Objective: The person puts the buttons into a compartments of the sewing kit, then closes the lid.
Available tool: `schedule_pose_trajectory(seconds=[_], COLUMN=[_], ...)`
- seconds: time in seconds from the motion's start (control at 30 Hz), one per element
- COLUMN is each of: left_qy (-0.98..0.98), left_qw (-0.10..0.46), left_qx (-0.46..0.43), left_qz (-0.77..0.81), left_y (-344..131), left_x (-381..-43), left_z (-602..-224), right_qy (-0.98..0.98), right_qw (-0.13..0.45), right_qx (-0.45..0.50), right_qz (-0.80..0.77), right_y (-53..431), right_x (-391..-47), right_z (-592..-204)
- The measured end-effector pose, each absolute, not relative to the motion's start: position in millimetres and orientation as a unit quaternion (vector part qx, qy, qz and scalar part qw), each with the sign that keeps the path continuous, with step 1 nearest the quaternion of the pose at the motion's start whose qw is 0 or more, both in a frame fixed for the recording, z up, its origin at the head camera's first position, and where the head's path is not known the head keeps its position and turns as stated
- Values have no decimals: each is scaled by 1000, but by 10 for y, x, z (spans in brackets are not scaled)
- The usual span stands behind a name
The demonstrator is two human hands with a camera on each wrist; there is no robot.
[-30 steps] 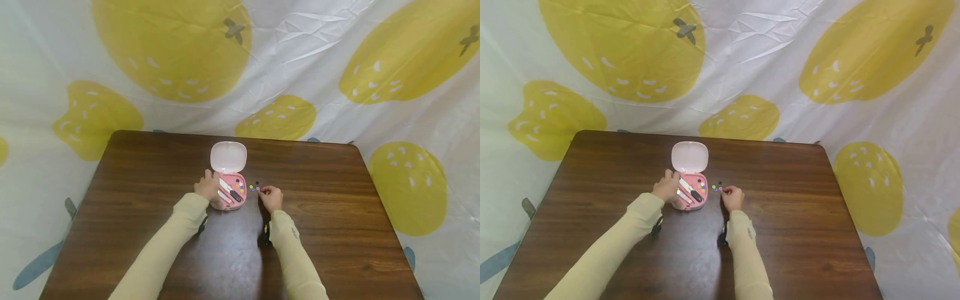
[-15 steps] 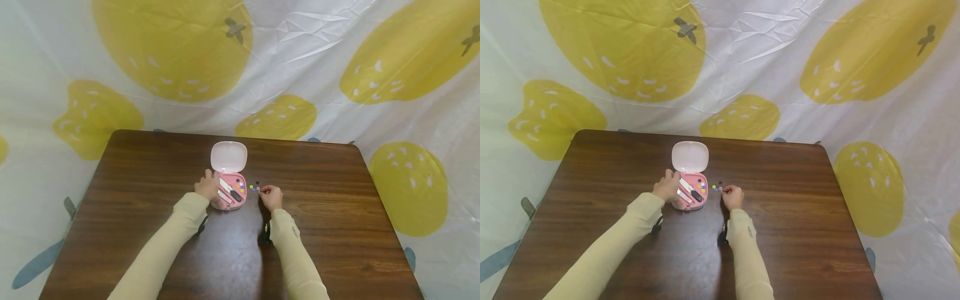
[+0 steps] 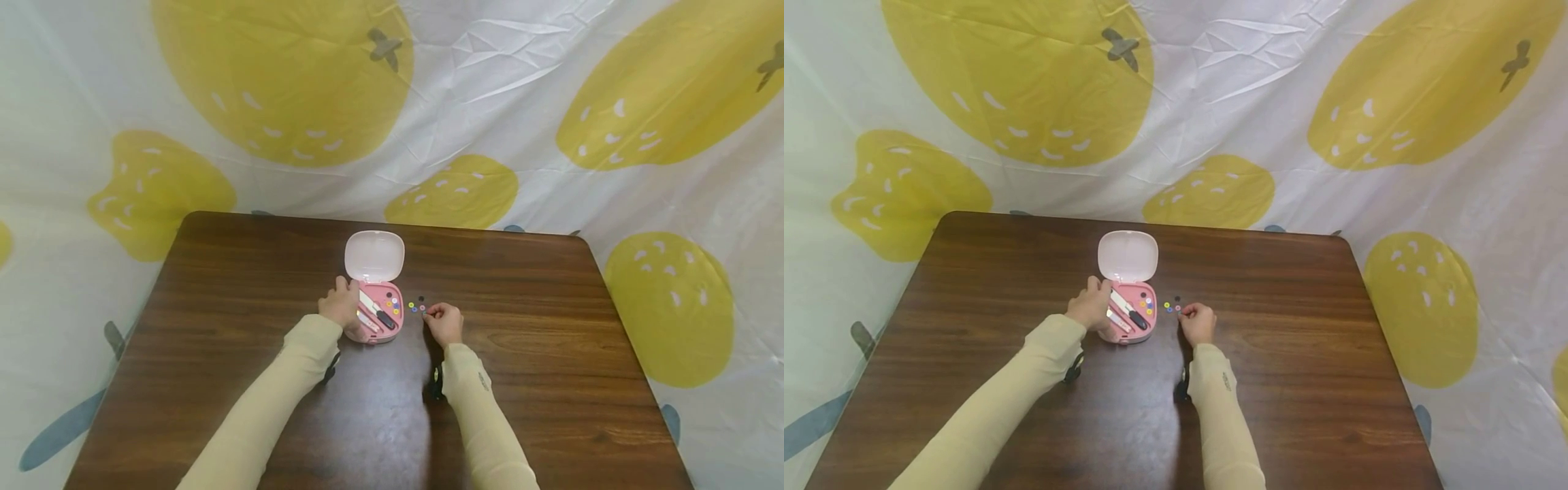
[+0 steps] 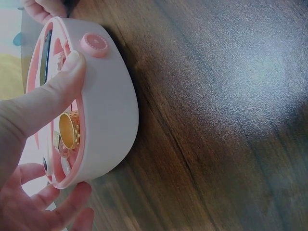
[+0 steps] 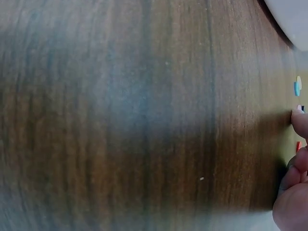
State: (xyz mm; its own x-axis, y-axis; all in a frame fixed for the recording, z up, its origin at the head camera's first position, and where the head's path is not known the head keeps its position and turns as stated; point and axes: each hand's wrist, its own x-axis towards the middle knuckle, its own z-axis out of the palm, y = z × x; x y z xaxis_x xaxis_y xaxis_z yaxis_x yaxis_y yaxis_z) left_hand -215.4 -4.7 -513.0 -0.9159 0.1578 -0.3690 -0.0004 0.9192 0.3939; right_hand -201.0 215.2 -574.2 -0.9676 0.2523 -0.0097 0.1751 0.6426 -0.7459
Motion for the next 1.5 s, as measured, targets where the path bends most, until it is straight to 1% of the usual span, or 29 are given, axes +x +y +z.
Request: schedule_pose_trajectory(seconds=[0.47, 0.63, 0.87, 1.13, 1.37, 1.5], left_qy=[957, 960, 961, 959, 958, 957], left_qw=[208, 201, 205, 210, 208, 209], left_qx=[35, 39, 43, 32, 30, 30], left_qz=[198, 189, 183, 189, 195, 197], left_y=[-40, -43, -45, -41, -41, -36], left_x=[-2160, -2168, -2180, -2169, -2176, -2177], left_z=[-5115, -5137, -5147, -5142, -5143, -5130], right_qy=[-908, -912, -913, -914, -906, -905], right_qw=[34, 15, -4, -4, 21, 20], right_qx=[-111, -114, -115, -106, -74, -60], right_qz=[403, 394, 391, 392, 415, 421], right_y=[2164, 2171, 2182, 2175, 2061, 1965], right_x=[-1987, -2014, -2029, -2056, -2149, -2205], right_z=[-5721, -5703, -5656, -5622, -5488, -5433])
